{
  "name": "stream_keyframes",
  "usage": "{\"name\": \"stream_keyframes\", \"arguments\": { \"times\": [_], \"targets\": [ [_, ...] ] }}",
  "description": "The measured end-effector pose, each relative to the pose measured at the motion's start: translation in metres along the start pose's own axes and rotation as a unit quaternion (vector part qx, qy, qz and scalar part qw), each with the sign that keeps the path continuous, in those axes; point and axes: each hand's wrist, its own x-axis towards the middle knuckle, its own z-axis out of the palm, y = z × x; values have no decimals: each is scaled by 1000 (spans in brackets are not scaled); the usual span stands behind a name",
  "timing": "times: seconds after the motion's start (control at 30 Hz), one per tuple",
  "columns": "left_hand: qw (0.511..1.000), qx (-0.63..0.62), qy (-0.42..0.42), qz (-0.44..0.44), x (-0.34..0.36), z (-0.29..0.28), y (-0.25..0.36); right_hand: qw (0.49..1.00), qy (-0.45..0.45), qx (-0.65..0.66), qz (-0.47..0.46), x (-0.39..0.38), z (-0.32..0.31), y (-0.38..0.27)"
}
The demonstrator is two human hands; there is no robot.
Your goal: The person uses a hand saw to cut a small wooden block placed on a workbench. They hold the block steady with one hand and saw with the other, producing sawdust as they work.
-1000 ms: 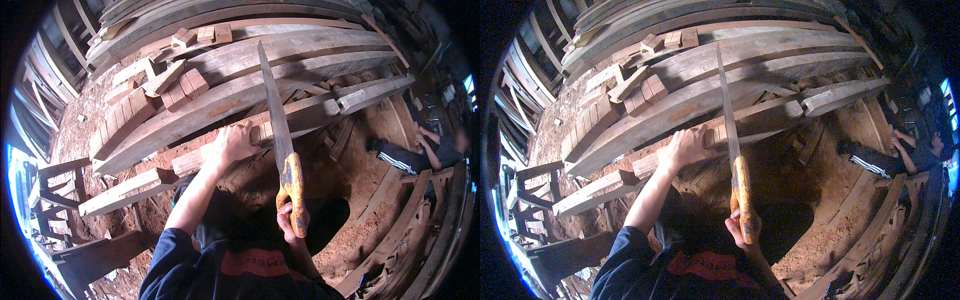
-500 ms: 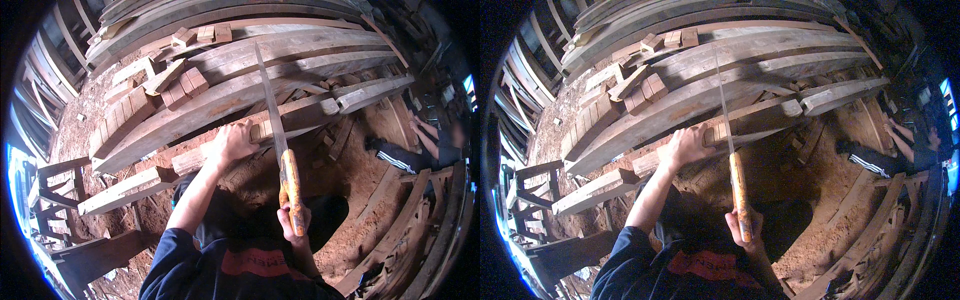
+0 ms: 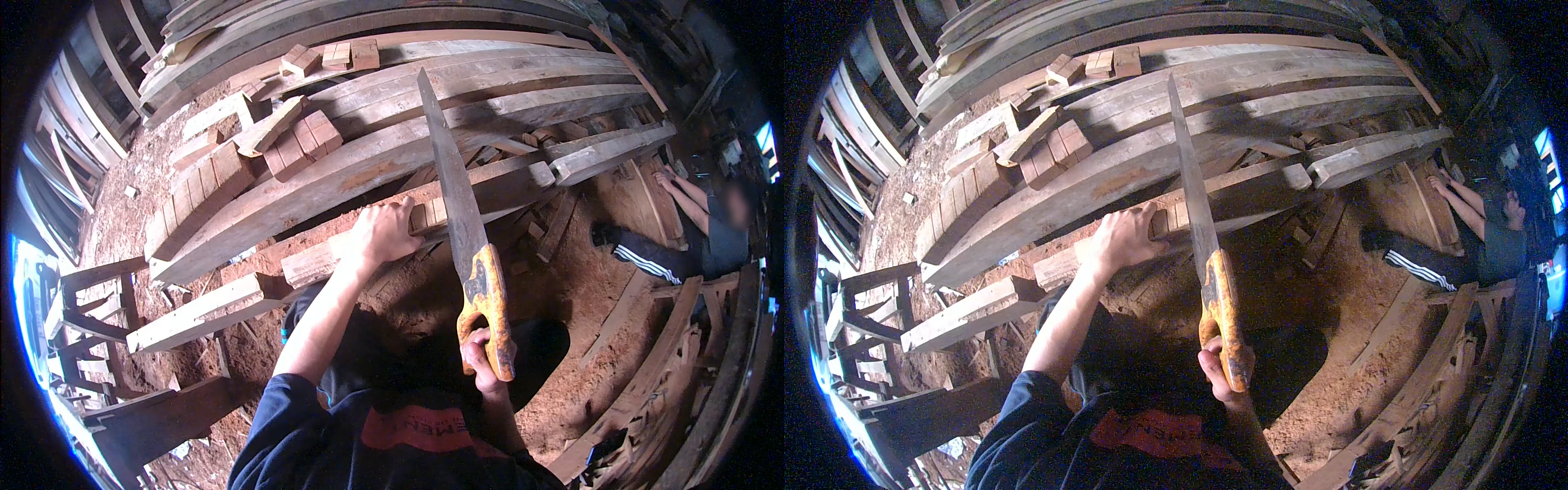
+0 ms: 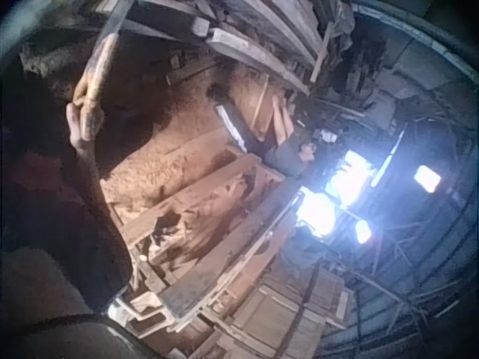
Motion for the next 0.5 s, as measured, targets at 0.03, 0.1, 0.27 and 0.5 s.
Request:
{"name": "stream_keyframes", "arguments": {
  "times": [0.03, 0.1, 0.27, 0.5],
  "targets": [
    [1000, 3, 5, 3, 0, 1, -1, 995, -18, -81, -50, 0, -2, 3],
    [1000, 4, 10, 9, 1, 5, -3, 983, -30, -165, -76, -1, -3, 5],
    [1000, 4, 14, 9, 2, 7, -3, 989, -8, -145, -22, -2, 0, -1],
    [1000, 14, 17, 14, 3, 12, -8, 998, -32, -42, -30, 1, -6, 4]
  ]
}}
